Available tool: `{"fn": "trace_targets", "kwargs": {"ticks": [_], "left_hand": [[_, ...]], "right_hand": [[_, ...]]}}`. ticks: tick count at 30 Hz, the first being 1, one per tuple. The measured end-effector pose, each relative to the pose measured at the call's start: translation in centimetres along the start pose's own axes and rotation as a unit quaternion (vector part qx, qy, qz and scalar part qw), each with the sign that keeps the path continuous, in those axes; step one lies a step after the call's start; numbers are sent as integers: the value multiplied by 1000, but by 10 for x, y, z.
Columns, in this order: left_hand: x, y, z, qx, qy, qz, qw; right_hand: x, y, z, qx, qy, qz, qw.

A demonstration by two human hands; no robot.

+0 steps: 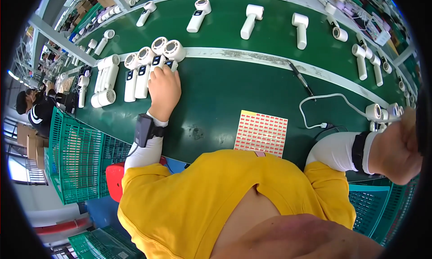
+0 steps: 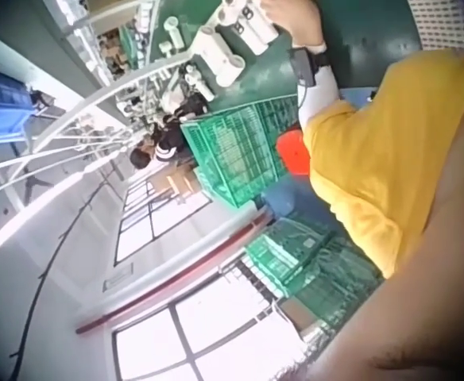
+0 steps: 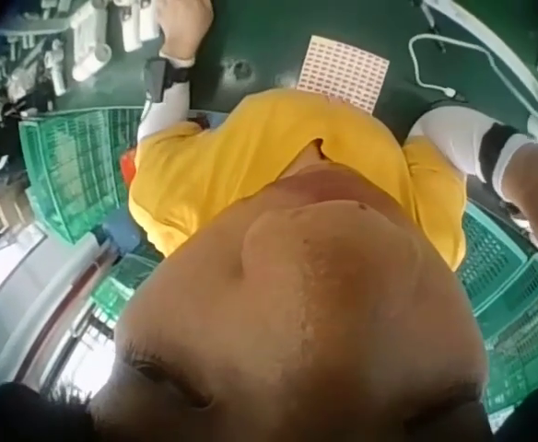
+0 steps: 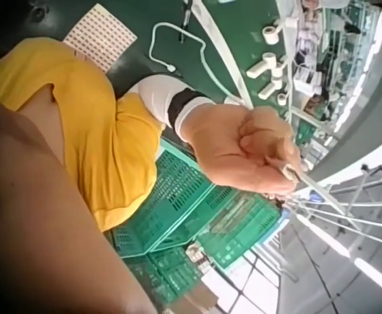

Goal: Assembling and testing handheld electronic fans at a factory workbench.

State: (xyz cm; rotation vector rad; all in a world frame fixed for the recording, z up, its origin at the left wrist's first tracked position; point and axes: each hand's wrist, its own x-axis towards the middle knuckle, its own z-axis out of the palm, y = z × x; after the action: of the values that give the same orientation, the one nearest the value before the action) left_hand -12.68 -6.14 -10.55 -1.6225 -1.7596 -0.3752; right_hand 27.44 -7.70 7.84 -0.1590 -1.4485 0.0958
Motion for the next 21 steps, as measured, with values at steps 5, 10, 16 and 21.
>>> {"fn": "trace_targets", "kwargs": {"ticks": [5, 10, 16, 21], "left_hand": [[-2, -4, -9, -322, -221, -191, 901], [27, 39, -62, -728, -274, -215, 590], [65, 93, -118, -719, -168, 31, 674], [69, 122, -113, -683, 18, 134, 718]], "right_hand": [[-18, 4, 5, 85, -38, 176, 980], [-23, 20, 61, 20, 7, 336, 942], [-27, 51, 70, -63, -221, 117, 966], [-31, 48, 74, -59, -138, 100, 984]]}}
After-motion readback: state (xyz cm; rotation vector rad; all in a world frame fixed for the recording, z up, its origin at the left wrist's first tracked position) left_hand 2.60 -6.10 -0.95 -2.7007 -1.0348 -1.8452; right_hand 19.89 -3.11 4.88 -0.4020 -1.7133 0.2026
